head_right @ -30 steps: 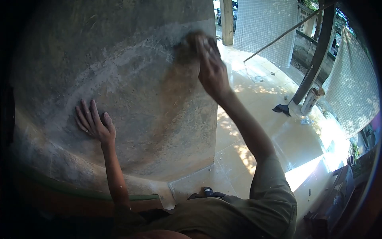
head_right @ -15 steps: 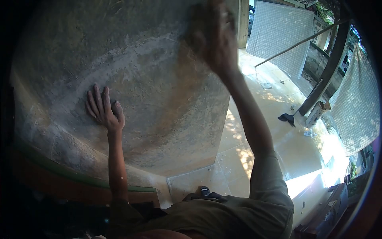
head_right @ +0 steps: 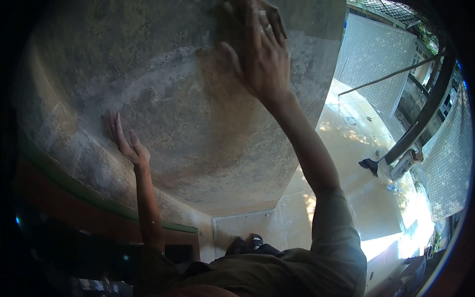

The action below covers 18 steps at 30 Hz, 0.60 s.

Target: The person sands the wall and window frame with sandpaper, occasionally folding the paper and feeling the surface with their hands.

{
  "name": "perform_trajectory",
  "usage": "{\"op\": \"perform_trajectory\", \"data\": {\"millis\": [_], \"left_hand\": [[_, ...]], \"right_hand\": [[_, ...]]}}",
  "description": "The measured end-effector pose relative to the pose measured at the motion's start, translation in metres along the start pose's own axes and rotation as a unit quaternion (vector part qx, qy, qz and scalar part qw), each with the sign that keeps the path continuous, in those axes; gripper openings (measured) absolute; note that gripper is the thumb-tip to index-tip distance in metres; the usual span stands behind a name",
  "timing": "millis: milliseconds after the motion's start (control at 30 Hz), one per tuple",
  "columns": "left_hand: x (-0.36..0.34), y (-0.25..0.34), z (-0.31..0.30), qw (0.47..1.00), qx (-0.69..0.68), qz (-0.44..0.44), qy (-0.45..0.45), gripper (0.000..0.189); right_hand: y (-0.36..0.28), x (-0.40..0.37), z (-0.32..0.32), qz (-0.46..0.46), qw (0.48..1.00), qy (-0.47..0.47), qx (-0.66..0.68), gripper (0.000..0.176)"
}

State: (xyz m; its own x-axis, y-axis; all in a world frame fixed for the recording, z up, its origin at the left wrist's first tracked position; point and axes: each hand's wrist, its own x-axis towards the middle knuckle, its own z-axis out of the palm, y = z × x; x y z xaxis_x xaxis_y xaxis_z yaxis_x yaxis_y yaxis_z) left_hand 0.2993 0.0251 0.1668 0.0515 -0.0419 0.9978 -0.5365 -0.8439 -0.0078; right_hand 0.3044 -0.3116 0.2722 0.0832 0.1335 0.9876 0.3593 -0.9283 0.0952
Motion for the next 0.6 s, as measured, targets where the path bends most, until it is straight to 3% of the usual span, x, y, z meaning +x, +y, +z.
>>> {"op": "perform_trajectory", "data": {"millis": [67,167,233,300,333,367,400,433,467,533,567,600], "left_hand": [[-0.005,-0.013,-0.006,1.0,0.024,-0.016,0.01,0.052],[-0.014,-0.027,0.002,0.997,0.07,-0.027,0.03,0.056],[-0.016,-0.027,0.004,0.995,0.095,-0.03,0.022,0.056],[-0.019,-0.031,0.006,0.993,0.114,-0.034,0.021,0.057],[-0.018,-0.032,0.006,0.992,0.118,-0.035,0.02,0.057],[-0.018,-0.031,0.005,0.993,0.112,-0.034,0.02,0.057],[-0.019,-0.031,0.005,0.994,0.106,-0.033,0.02,0.056],[-0.018,-0.03,0.003,0.994,0.102,-0.03,0.019,0.054],[-0.018,-0.032,0.003,0.993,0.109,-0.034,0.017,0.054],[-0.018,-0.035,0.001,0.996,-0.041,-0.023,0.078,0.051],[-0.02,-0.033,-0.001,0.988,-0.107,-0.061,0.092,0.048],[-0.022,-0.033,-0.004,0.989,-0.101,-0.061,0.09,0.048]], "right_hand": [[-0.026,-0.012,0.012,0.034,0.998,0.053,-0.013,0.082],[-0.086,-0.081,0.031,-0.017,0.997,-0.019,0.079,0.083],[-0.098,-0.1,0.032,-0.101,0.968,-0.214,0.084,0.083],[-0.073,-0.065,0.037,-0.139,0.976,-0.15,0.079,0.084],[-0.067,-0.023,0.031,-0.138,0.987,-0.057,0.063,0.079],[-0.063,0.016,0.03,-0.113,0.993,0.018,0.014,0.074],[-0.056,0.038,0.033,-0.039,0.997,0.017,-0.061,0.08],[-0.06,0.062,0.033,-0.043,0.993,0.101,-0.045,0.071],[-0.07,0.062,0.039,-0.044,0.993,0.099,-0.037,0.071],[-0.099,0.053,0.054,-0.01,0.992,0.12,-0.045,0.071],[-0.125,0.029,0.054,0.009,1.0,-0.026,0.012,0.079],[-0.149,0.011,0.069,-0.033,0.999,0.002,0.033,0.08]]}}
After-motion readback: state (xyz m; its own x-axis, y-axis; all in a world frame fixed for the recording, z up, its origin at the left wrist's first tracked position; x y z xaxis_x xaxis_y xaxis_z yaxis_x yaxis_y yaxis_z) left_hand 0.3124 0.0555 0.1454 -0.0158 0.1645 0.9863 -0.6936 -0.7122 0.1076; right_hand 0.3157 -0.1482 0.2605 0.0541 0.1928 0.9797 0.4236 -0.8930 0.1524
